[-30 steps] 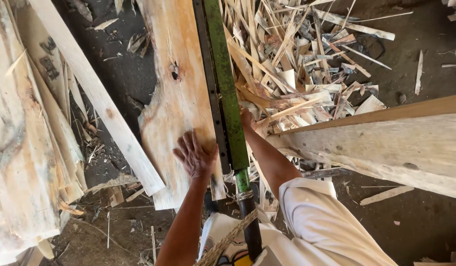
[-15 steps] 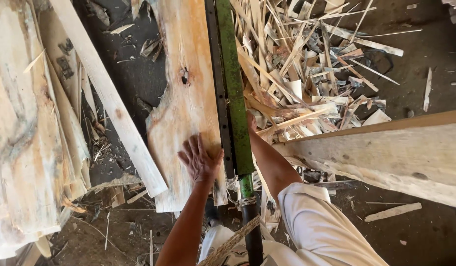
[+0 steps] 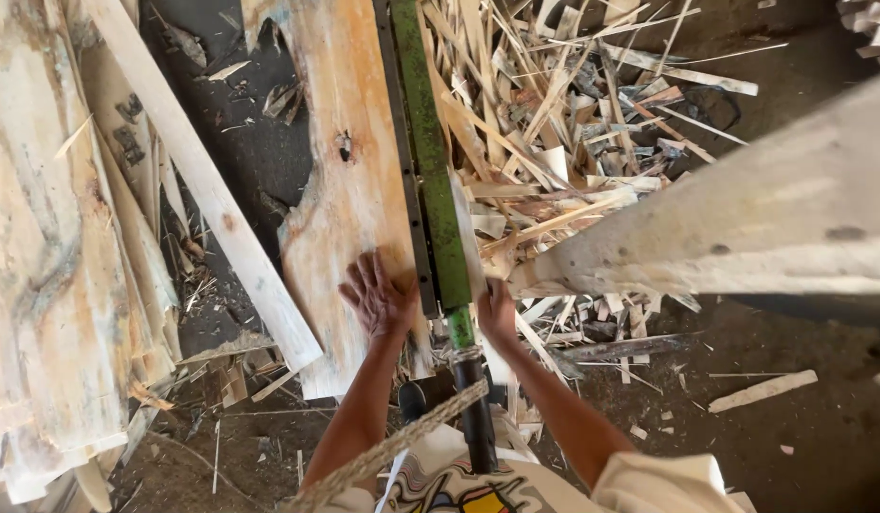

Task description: Manually feed and shave wood planks using a large powered planer blade.

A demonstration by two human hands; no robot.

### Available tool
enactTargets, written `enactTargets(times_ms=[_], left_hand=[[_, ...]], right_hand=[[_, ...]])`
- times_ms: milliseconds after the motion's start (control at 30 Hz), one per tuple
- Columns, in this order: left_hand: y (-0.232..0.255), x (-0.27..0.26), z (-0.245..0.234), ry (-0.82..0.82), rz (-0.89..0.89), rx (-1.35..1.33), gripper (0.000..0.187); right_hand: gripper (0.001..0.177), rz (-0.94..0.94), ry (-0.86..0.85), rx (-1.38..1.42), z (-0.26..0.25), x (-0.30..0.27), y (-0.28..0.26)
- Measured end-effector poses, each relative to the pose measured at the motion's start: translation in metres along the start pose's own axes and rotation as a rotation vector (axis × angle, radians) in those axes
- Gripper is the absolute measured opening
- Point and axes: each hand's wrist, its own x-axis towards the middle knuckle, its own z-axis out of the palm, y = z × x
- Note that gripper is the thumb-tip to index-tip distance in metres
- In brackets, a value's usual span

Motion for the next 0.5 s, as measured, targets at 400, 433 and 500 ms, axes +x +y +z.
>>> enactTargets(times_ms=[400, 433, 500], left_hand=[[-0.011, 0.000, 0.022, 0.089, 0.027, -0.021, 0.090], [-0.008, -0.004, 0.022, 0.091, 0.027, -0.025, 0.090], [-0.012, -0.021, 0.024, 0.224, 0.213, 0.093, 0.087]], right_hand=[[0.032, -0.107, -0.242, -0.117, -0.141, -0.224, 0.033], [0.032, -0.110, -0.241, -0.120, -0.152, -0.231, 0.029], [0.032, 0.093, -0.329, -0.117, -0.171, -0.255, 0.019]])
